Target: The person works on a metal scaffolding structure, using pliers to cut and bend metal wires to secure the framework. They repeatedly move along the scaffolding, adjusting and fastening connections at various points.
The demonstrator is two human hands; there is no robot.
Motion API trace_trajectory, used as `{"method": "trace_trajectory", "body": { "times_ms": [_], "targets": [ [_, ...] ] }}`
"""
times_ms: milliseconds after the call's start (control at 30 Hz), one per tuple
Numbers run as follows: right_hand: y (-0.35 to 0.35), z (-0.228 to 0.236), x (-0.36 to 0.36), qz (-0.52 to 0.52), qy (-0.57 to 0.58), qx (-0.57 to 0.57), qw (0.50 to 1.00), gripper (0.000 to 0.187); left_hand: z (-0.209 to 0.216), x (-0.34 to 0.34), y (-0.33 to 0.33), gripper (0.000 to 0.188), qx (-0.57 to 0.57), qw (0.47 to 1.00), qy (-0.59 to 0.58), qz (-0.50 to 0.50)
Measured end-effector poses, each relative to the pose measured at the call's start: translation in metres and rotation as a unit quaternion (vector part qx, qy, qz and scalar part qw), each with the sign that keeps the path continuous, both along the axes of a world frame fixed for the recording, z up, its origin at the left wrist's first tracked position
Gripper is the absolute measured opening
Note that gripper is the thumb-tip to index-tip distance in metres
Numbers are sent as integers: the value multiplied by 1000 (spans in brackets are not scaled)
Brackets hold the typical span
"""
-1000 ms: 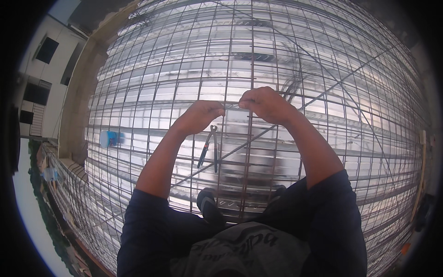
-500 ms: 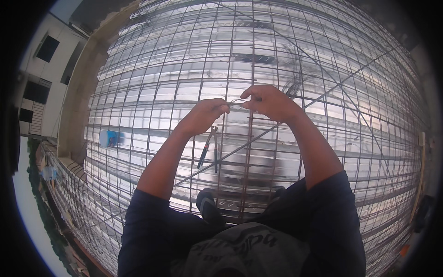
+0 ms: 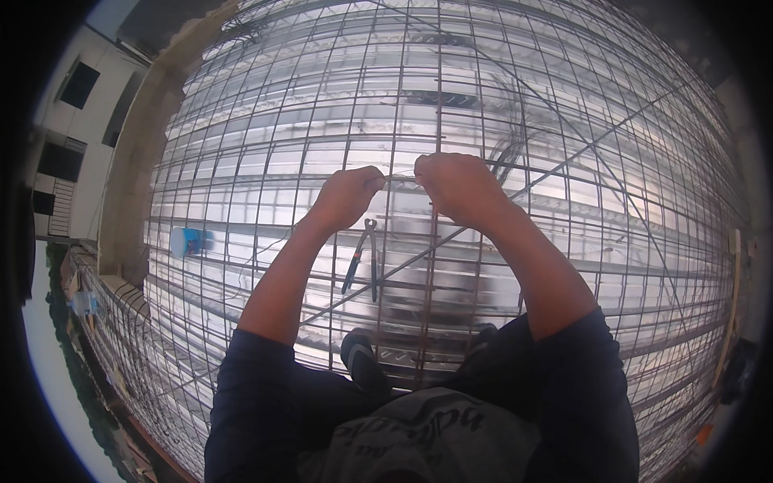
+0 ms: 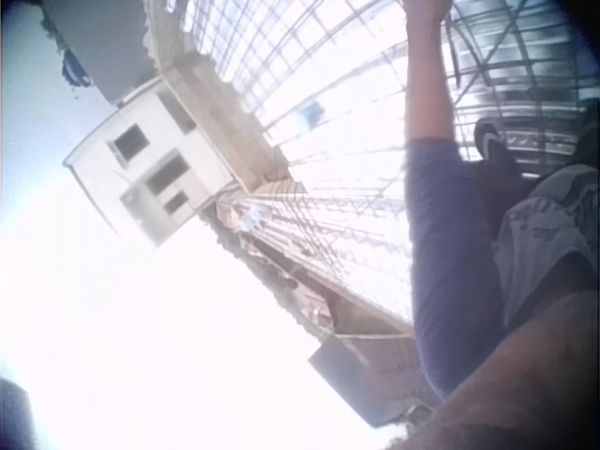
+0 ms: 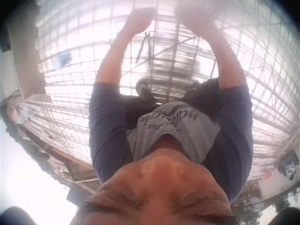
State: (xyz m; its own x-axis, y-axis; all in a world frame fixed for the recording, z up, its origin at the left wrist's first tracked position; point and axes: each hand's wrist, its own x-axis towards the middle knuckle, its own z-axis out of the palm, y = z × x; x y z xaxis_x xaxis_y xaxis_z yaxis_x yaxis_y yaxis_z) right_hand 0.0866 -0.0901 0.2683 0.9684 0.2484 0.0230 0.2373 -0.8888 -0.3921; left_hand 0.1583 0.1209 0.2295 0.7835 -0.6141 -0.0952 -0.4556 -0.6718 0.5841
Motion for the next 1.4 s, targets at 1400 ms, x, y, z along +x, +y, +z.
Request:
{"method": "trace_trajectory", "body": {
  "times_ms": [1400],
  "targets": [
    [3,-16,0,-31,46,142,988,22,9,-7,-7,29,-86,989,112,-33]
  ]
}}
